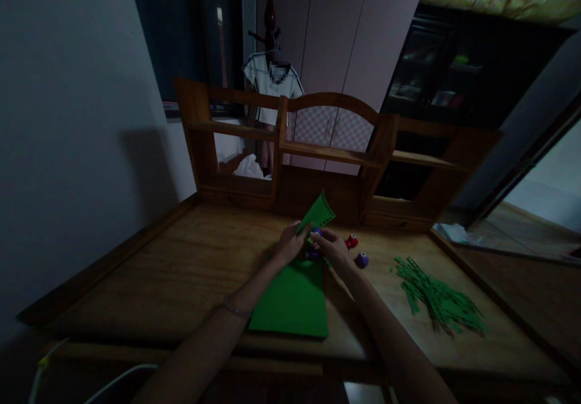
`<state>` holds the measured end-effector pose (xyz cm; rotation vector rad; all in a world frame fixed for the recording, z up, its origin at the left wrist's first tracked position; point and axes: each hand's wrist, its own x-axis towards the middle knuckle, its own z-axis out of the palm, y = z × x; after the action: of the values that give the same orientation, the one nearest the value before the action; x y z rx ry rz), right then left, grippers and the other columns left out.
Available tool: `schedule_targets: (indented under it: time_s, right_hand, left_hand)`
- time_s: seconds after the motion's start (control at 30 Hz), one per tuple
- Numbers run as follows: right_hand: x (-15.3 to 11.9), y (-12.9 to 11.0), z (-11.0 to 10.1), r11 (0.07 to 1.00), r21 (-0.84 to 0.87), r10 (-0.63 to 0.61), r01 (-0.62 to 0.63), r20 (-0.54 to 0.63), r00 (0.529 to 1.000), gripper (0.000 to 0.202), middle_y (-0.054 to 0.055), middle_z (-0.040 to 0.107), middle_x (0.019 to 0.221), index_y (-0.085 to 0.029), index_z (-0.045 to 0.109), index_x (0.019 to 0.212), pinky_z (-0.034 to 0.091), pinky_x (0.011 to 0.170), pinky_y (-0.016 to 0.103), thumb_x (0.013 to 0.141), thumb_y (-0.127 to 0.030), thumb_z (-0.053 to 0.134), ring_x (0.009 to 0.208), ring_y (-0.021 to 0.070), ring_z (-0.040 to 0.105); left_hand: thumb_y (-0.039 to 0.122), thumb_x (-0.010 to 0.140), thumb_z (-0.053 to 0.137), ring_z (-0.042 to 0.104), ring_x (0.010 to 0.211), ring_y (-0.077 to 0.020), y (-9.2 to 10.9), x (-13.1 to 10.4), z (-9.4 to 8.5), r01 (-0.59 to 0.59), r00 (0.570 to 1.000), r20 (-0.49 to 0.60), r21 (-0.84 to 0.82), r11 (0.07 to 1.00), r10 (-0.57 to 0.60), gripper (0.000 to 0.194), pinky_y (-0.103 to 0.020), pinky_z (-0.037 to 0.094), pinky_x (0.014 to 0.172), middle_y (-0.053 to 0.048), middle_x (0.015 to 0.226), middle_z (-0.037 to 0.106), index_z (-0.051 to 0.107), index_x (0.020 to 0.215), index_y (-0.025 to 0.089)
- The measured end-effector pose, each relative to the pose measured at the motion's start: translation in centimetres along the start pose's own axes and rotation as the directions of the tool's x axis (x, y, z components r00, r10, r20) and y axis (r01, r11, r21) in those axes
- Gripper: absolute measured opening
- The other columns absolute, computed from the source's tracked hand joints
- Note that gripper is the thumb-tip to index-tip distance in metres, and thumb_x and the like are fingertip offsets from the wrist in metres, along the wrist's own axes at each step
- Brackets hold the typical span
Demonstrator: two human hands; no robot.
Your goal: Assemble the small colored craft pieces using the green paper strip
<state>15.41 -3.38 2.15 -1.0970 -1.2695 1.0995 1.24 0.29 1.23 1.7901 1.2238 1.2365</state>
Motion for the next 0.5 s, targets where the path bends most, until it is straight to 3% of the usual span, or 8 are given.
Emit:
schedule_targets:
  time_s: [0.23, 0.5]
  right_hand:
    - [-0.1, -0.2, 0.1, 0.999, 0.049, -0.002, 0.002, -0.008, 1.000, 0.039, 0.000, 0.059, 0.066, -0.019, 0.062, 0.076, 0.039, 0.055, 0.024, 0.059, -0.052, 0.072, 0.058, 0.0123, 0.053]
    - [-0.3, -0.6, 0.1, 0.999, 0.036, -0.013, 0.014, -0.023, 1.000, 0.041, 0.000, 0.059, 0.068, -0.019, 0.062, 0.082, 0.038, 0.055, 0.024, 0.061, -0.053, 0.071, 0.059, 0.0132, 0.053]
  left_hand:
    - [0.059, 0.081, 0.041, 0.061, 0.075, -0.0177, -0.1, 0.0, 0.3, 0.035, 0.999, -0.002, -0.029, 0.999, -0.035, 0.049, -0.023, 0.044, 0.063, -0.003, 0.073, 0.067, 0.066, 0.084, 0.018]
    - [0.055, 0.082, 0.043, 0.060, 0.080, -0.0180, -1.1, 0.4, 0.5, -0.017, 0.999, 0.030, -0.020, 1.000, 0.017, 0.043, -0.024, 0.043, 0.068, -0.003, 0.081, 0.067, 0.066, 0.087, 0.018]
